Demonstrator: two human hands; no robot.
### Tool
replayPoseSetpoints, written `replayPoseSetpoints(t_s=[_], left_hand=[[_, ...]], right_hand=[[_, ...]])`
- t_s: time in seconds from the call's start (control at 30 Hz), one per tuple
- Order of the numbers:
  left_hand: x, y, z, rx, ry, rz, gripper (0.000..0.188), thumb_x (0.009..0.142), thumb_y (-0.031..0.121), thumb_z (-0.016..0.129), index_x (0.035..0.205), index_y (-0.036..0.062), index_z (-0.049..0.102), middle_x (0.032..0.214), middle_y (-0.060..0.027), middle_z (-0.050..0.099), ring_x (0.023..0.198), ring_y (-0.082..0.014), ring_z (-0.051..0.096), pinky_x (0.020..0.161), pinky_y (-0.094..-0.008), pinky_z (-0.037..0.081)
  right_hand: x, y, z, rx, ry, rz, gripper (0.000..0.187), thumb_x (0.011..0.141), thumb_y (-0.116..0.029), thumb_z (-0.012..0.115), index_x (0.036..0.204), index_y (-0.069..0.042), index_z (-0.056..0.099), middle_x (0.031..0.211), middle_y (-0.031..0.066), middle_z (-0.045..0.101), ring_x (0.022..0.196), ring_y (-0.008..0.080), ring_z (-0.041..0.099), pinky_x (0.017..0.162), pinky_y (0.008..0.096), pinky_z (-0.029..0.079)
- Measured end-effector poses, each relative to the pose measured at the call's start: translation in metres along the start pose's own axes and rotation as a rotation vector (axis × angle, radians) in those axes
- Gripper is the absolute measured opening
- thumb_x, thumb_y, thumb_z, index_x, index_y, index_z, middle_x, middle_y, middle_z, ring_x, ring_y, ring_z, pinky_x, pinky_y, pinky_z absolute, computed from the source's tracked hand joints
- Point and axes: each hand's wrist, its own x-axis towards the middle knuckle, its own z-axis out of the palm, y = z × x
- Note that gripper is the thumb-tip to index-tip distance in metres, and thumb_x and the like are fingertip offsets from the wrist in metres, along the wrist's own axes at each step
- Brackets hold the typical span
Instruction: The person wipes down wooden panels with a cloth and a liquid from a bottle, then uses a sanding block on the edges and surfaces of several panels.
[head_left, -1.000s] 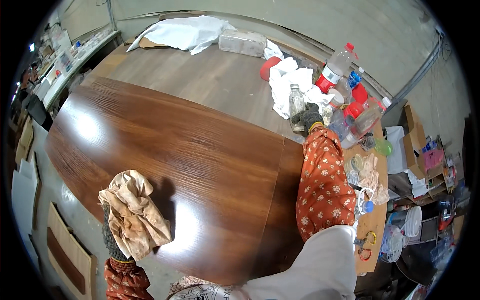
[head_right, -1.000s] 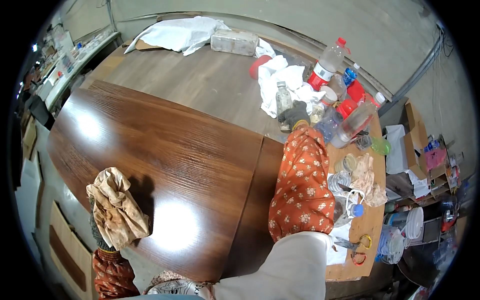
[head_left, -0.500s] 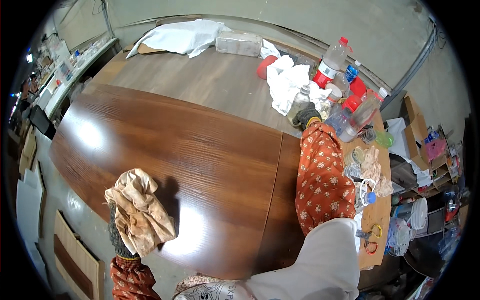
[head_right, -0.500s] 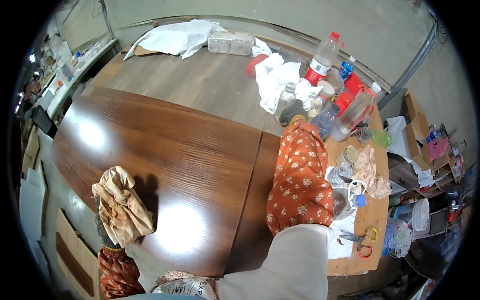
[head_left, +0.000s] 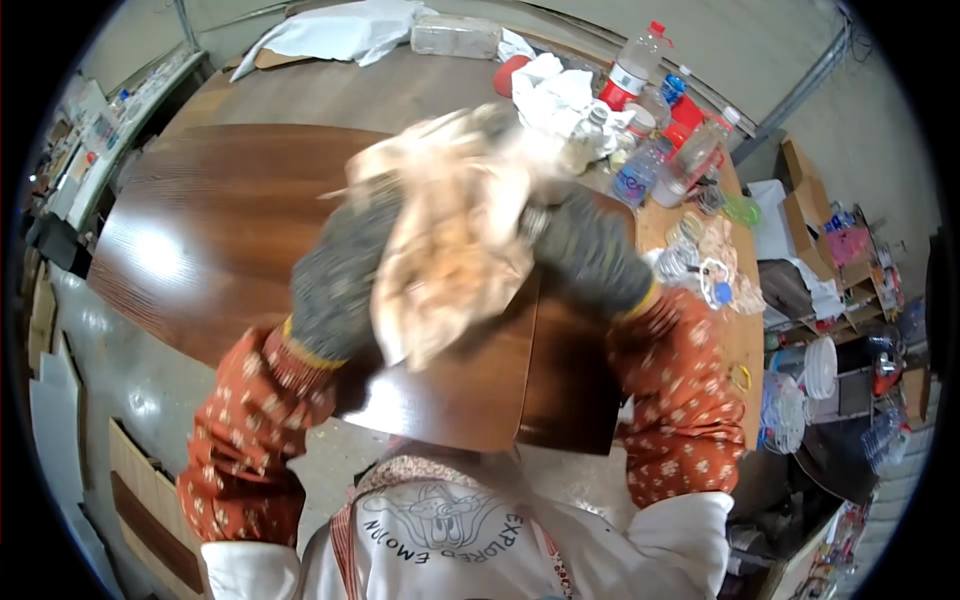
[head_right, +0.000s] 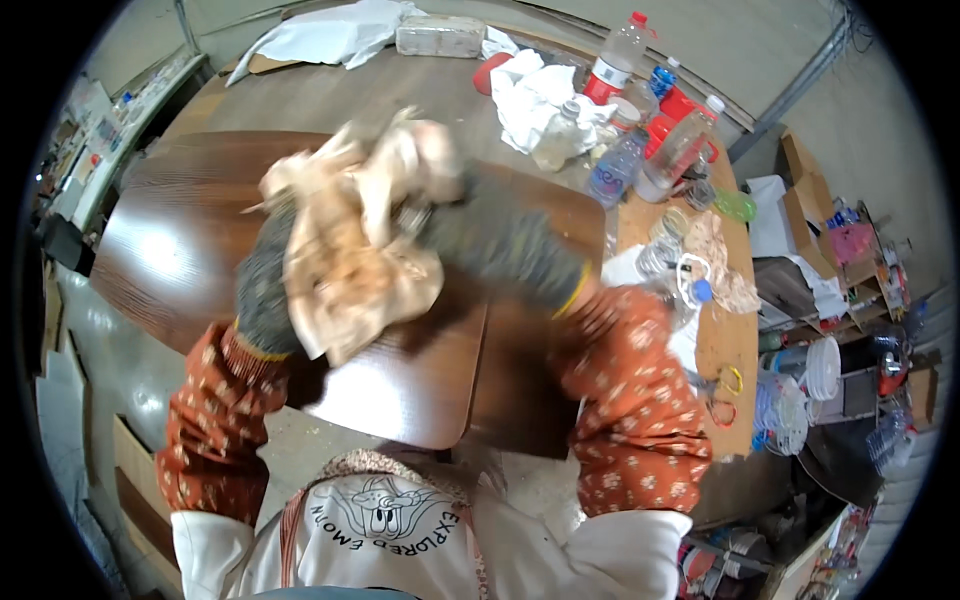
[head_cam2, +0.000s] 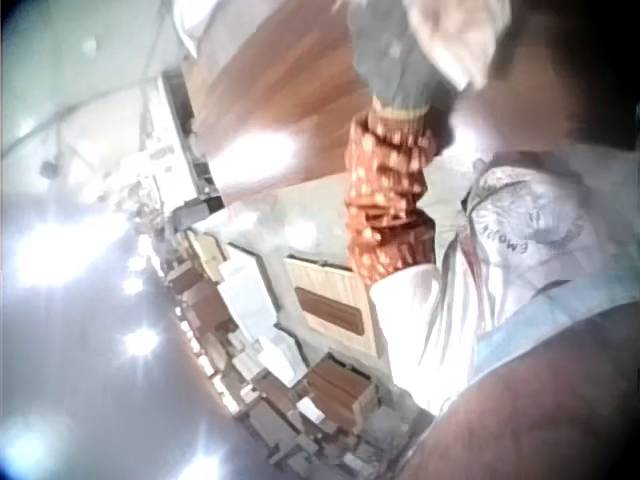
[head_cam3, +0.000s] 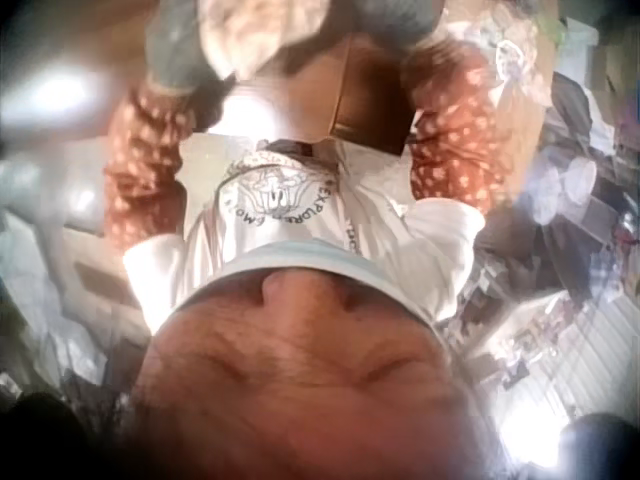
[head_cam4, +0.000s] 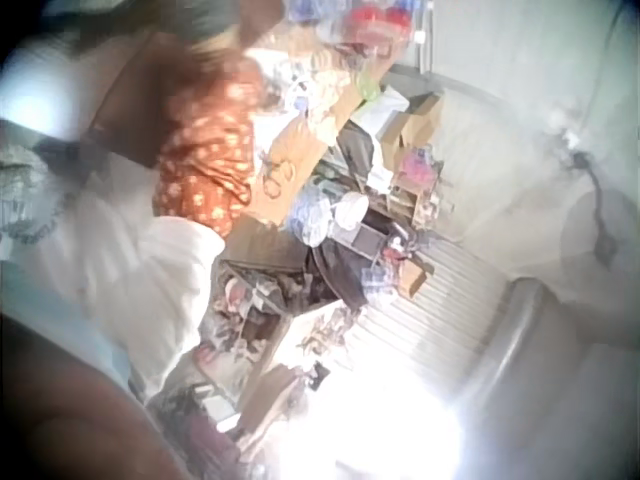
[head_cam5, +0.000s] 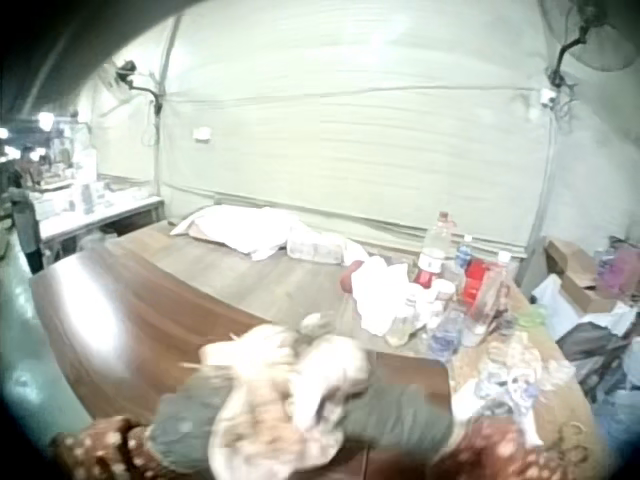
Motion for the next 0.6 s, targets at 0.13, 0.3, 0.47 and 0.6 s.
replayPoseSetpoints(t_s=[0.13,0.3,0.47,0.6], left_hand=[[0.038,0.006,0.039,1.259,-0.209,0.313,0.053,0.085,0.026,0.064,0.132,0.0086,0.047,0.135,-0.0157,0.046,0.126,-0.0305,0.043,0.103,-0.0416,0.037],[0.06,0.024,-0.017,1.563,-0.073,0.459,0.061,0.085,0.043,0.065,0.133,0.0103,0.046,0.14,-0.014,0.042,0.128,-0.0278,0.042,0.104,-0.0436,0.037],[0.088,0.027,-0.097,2.347,0.139,0.279,0.06,0.09,0.052,0.047,0.132,0.0082,0.046,0.136,-0.0157,0.044,0.126,-0.0334,0.039,0.108,-0.0482,0.026],[0.099,0.027,-0.084,2.431,0.023,0.268,0.06,0.094,0.05,0.042,0.135,0.0054,0.042,0.136,-0.0179,0.045,0.125,-0.0361,0.04,0.109,-0.0481,0.024]], right_hand=[[-0.028,-0.044,0.007,0.16,0.287,0.044,0.037,0.087,-0.023,0.062,0.119,-0.005,0.056,0.108,0.0101,0.061,0.1,0.0185,0.057,0.087,0.0323,0.046],[-0.08,-0.073,-0.051,-0.675,0.465,0.484,0.034,0.086,-0.02,0.063,0.116,-0.005,0.056,0.093,0.0111,0.064,0.083,0.0236,0.063,0.075,0.0313,0.051],[-0.088,-0.129,0.049,-0.362,0.061,0.868,0.029,0.087,-0.014,0.059,0.115,-0.008,0.058,0.109,0.0108,0.061,0.096,0.0272,0.06,0.081,0.034,0.05],[-0.098,-0.102,0.07,-0.887,-0.031,0.812,0.031,0.087,-0.017,0.058,0.117,-0.012,0.056,0.109,0.0123,0.06,0.095,0.0337,0.06,0.079,0.039,0.051]])
